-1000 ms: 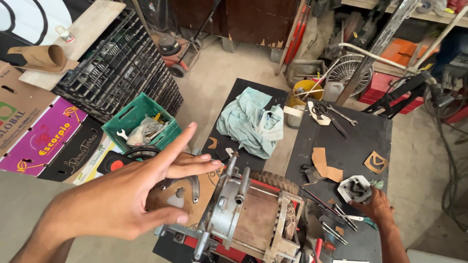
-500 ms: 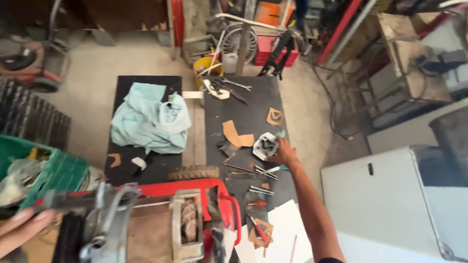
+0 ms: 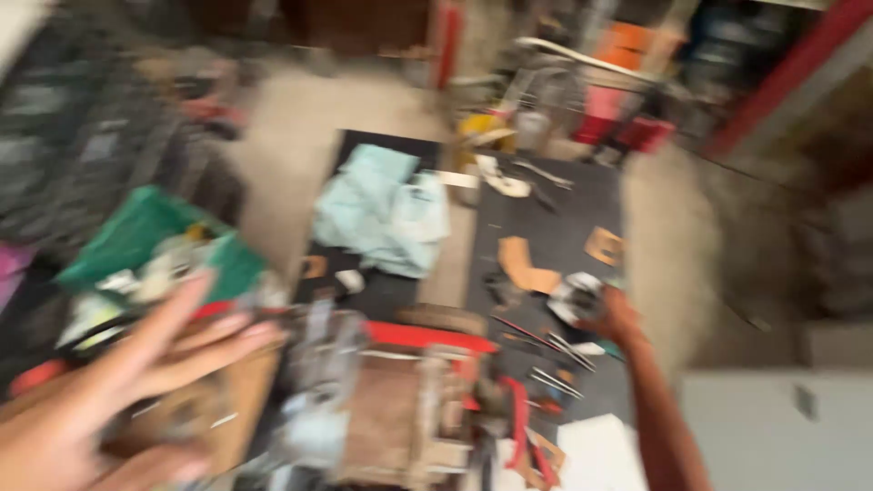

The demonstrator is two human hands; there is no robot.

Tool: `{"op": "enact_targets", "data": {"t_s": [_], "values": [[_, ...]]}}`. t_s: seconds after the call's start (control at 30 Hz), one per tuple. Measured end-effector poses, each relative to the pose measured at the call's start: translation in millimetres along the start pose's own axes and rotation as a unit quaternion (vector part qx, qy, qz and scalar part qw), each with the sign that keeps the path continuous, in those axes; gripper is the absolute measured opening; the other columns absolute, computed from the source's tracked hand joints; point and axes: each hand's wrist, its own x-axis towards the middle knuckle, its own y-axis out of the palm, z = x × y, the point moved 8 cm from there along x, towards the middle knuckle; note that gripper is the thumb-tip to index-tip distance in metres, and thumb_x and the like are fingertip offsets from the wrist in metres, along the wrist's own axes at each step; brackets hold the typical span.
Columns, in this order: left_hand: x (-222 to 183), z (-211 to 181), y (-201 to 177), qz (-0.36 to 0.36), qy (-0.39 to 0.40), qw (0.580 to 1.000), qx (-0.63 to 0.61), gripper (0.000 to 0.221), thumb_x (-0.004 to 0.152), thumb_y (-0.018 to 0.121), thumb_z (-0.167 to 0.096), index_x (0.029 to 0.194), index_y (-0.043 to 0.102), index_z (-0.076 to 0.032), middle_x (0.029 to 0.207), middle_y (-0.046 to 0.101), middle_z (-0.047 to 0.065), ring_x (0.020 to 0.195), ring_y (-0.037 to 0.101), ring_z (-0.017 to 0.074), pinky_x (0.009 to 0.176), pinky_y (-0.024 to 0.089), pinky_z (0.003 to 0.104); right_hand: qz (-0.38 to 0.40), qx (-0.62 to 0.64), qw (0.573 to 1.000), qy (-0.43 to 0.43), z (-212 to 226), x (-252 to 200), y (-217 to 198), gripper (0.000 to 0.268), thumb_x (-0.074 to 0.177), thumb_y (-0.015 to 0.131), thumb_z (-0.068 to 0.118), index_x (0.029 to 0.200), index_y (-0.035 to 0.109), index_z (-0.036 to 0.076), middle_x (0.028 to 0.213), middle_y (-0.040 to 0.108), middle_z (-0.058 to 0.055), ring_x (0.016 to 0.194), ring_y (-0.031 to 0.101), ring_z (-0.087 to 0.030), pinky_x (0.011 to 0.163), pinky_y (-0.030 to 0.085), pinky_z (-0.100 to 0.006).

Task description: Tracing a gasket template onto material and cutting it out with a utility knife for an air compressor repair.

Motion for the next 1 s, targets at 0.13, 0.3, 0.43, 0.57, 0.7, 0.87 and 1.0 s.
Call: {"op": "enact_targets", "data": {"t_s": [0.13,0.3,0.43,0.57,0.7,0.87,1.0], "values": [[2,-30,-49,-0.105,-0.194,0.937,-0.271,0.107,0.092,0.065,-0.039,0.163,-0.014,-0.028,0.168,0.046,-0.011,0.159,0.031,0.0101,0.112,0.027,0.035,-0.029,-0.039,0.998,-0.036,27,18,-6,0.115,0.042,0.099,0.061,0.137,0.057,0.010,0.134,0.065,-0.017,0.125,0.062,-0.036,0.102,0.051,-0.047],[7,-35,-56,-0.107,-0.193,0.938,-0.268,0.120,0.084,0.076,-0.009,0.160,-0.014,-0.026,0.163,0.049,-0.013,0.110,0.075,0.0039,0.059,0.055,0.024,-0.022,-0.015,1.000,0.005,17,23,4,0.153,0.038,0.096,0.066,0.160,0.031,0.001,0.152,0.048,-0.026,0.145,0.040,-0.043,0.121,0.032,-0.049],[7,-33,-54,-0.107,-0.194,0.939,-0.262,0.121,0.080,0.077,-0.006,0.162,-0.010,-0.025,0.162,0.051,-0.013,0.144,0.056,0.0094,0.075,0.056,0.026,0.032,-0.030,0.997,0.059,23,16,5,0.165,0.039,0.100,0.064,0.164,0.010,0.005,0.159,0.031,-0.028,0.149,0.030,-0.044,0.119,0.030,-0.060],[7,-31,-51,-0.098,-0.198,0.932,-0.286,0.116,0.086,0.075,-0.014,0.164,-0.010,-0.027,0.165,0.052,-0.012,0.156,0.039,0.0083,0.107,0.035,0.030,-0.025,-0.084,0.993,0.078,34,-1,-9,0.159,0.032,0.100,0.069,0.163,0.024,0.019,0.148,0.053,-0.021,0.135,0.056,-0.041,0.104,0.042,-0.068],[-2,-20,-36,-0.043,-0.262,0.905,-0.332,0.113,0.089,0.068,-0.025,0.164,-0.014,-0.045,0.170,0.044,-0.027,0.102,0.081,0.0004,0.066,0.054,0.030,-0.063,-0.043,0.994,0.072,56,-14,-34,0.152,0.036,0.097,0.067,0.160,0.028,0.012,0.141,0.056,-0.027,0.129,0.057,-0.046,0.103,0.044,-0.065],[3,19,2,-0.101,-0.025,0.968,-0.226,0.124,0.072,0.088,-0.011,0.165,0.006,-0.014,0.172,0.032,-0.005,0.161,0.017,0.0110,0.126,0.002,0.034,-0.225,0.067,0.966,-0.111,107,-71,-120,0.129,0.044,0.099,0.040,0.151,0.039,-0.002,0.137,0.058,-0.027,0.123,0.057,-0.044,0.106,0.044,-0.049],[2,55,16,-0.057,-0.194,0.926,-0.320,0.151,0.054,0.103,-0.006,0.164,0.009,-0.051,0.171,0.039,-0.031,0.162,0.026,-0.0091,0.128,0.029,0.037,-0.295,0.067,0.940,-0.155,174,-168,-221,0.126,0.046,0.093,0.038,0.152,0.035,0.000,0.142,0.049,-0.022,0.128,0.050,-0.042,0.110,0.040,-0.048]]}}
